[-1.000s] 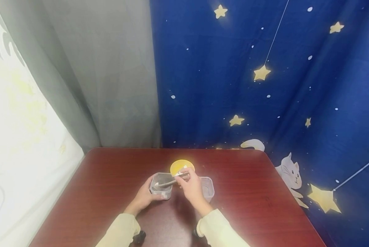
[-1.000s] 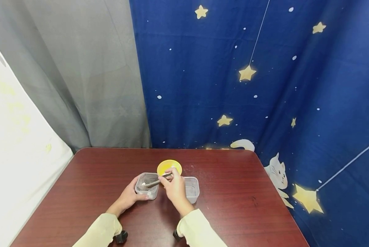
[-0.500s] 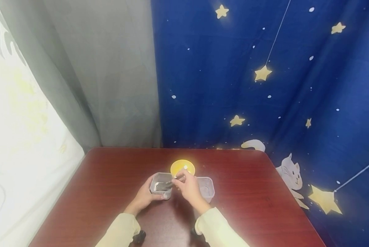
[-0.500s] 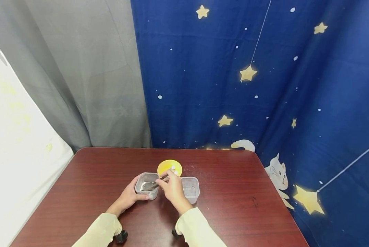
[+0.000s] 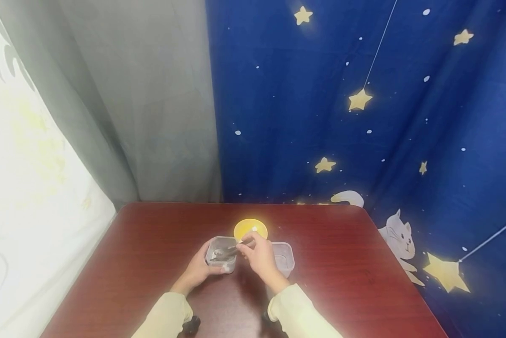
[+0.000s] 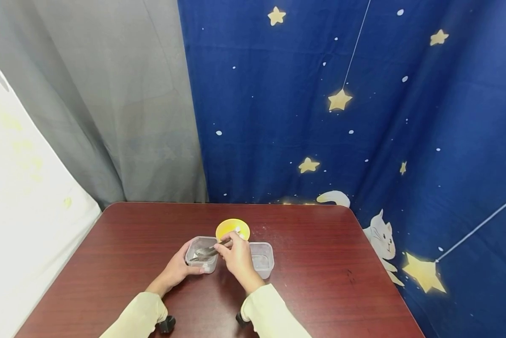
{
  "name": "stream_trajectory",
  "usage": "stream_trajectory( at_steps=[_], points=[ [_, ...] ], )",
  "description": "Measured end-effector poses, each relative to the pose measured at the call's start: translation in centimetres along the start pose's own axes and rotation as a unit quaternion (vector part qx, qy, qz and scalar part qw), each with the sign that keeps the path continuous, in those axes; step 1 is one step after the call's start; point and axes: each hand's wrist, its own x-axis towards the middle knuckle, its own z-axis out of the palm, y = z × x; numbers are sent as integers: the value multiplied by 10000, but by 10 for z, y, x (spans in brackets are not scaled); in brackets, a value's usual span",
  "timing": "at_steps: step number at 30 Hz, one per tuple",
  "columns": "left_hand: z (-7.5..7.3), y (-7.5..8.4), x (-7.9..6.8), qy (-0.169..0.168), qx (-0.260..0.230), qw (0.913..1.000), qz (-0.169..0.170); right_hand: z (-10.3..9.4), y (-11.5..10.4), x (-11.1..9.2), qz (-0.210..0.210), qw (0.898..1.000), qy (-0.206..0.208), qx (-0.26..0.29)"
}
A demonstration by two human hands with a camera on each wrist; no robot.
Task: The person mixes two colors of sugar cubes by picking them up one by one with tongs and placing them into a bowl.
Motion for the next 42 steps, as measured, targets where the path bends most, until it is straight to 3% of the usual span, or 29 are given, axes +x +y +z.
stream_trajectory(
  at_steps=[9, 19, 32, 42],
  points=[
    [0, -3, 1, -78, -74, 9996, -272, 5, 4, -1, -83, 9997, -208, 36],
    [0, -3, 2, -57, 68, 9999, -139, 7, 7, 0, -80, 9999, -100, 47],
    [0, -1, 0, 34, 194, 9997, -139, 0, 4, 2, 119, 9994, 311, -22],
    [0, -1, 0, -82, 66, 9999, 2, -7, -5, 3, -138, 9966, 768, 261]
  ],
)
